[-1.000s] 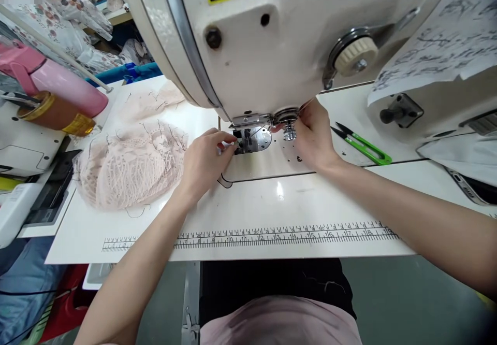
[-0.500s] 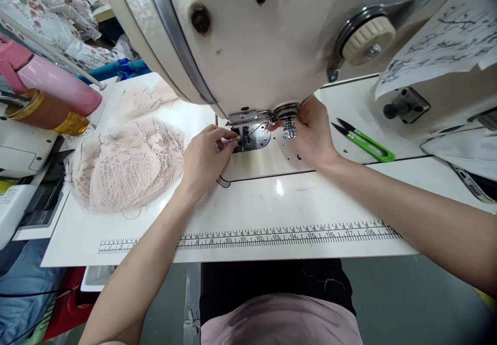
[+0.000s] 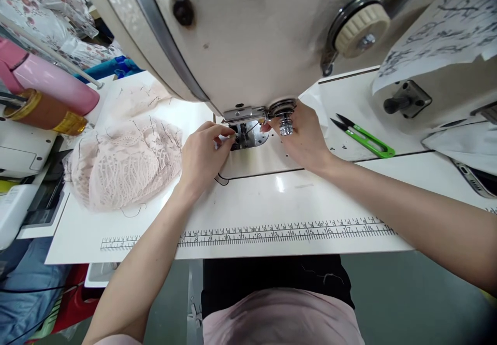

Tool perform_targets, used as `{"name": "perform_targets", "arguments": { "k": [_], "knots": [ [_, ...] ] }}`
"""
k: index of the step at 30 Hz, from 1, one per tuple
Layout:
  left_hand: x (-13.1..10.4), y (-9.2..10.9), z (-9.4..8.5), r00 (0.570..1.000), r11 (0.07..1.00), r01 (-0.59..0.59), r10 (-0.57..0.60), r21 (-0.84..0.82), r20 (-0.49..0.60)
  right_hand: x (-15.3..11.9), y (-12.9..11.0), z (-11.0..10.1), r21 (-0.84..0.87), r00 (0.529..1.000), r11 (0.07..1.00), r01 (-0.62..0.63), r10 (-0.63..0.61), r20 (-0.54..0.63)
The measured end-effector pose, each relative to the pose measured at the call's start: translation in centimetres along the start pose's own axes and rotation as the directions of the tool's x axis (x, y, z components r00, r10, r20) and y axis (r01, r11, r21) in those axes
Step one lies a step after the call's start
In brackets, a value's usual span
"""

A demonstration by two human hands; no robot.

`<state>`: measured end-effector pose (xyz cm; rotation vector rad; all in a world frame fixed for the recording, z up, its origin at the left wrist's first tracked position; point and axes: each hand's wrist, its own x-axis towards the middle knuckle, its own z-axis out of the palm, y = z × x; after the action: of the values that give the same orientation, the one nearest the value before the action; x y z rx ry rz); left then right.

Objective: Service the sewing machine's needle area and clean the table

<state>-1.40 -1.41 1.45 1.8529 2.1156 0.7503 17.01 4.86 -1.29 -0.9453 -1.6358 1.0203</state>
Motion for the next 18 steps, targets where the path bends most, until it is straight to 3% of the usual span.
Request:
{"name": "perform_targets", "arguments": {
  "k": [6, 13, 18],
  "knots": [
    [0.1, -0.2, 0.0, 0.999, 1.000, -0.029, 0.029, 0.003, -0.031, 1.1, 0.1, 0.5, 0.033, 1.000, 0.999, 0.005, -0.004, -0.029],
    [-0.1, -0.4, -0.2, 0.998, 0.998, -0.058, 0.059, 0.021, -0.034, 0.6, 0.2, 0.1, 0.117, 0.997, 0.993, -0.033, 0.025, 0.070],
    [-0.1, -0.6, -0.3, 0.997, 0.997, -0.068, 0.069, 0.033, -0.044, 0.1, 0.3, 0.1, 0.107, 0.999, 0.994, -0.016, 0.021, -0.041]
  ]
}}
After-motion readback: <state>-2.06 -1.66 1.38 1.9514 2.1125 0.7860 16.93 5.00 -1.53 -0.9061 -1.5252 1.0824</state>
